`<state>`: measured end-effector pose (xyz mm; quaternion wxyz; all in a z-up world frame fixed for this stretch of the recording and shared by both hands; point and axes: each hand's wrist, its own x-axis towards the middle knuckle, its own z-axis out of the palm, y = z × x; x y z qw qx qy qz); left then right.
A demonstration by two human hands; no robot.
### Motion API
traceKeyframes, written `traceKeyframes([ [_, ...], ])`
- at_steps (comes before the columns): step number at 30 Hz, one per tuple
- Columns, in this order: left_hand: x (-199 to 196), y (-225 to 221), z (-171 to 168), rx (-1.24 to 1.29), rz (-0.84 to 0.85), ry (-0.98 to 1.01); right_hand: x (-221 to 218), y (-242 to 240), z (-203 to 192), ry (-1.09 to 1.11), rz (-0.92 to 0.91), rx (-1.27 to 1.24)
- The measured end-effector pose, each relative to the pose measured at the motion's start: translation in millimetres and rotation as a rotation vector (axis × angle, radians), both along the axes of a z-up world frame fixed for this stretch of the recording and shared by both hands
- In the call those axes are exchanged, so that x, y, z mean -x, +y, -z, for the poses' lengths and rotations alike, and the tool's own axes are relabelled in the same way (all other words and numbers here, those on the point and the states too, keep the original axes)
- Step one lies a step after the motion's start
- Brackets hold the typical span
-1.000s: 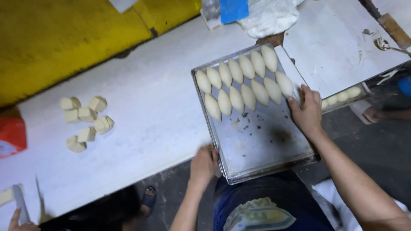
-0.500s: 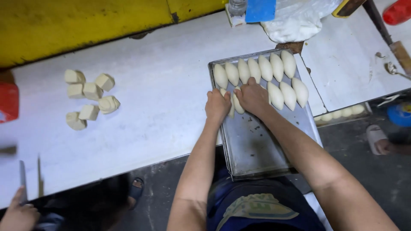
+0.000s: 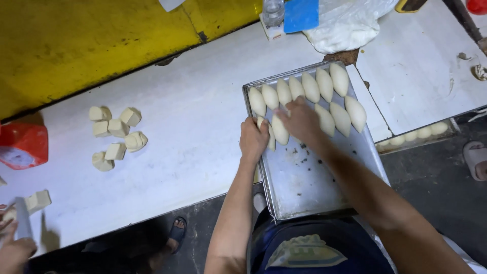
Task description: Shaping pre-cut dough pieces into buns and arranging them on a baking tray
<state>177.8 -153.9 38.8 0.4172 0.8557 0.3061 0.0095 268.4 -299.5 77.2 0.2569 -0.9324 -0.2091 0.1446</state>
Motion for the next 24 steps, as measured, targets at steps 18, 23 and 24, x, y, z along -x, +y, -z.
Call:
traceKeyframes([
  [18, -27, -55, 16, -0.679, 0.256, -0.481, -20, -67, 17, -0.107, 0.175, 0.111],
  [23, -23, -63, 33, -0.603, 0.351, -0.489, -21, -80, 56, -0.137, 0.091, 0.151],
  [24, -17, -64, 28, -0.556, 0.37, -0.463, -15, -88, 63, -0.164, 0.125, 0.059],
])
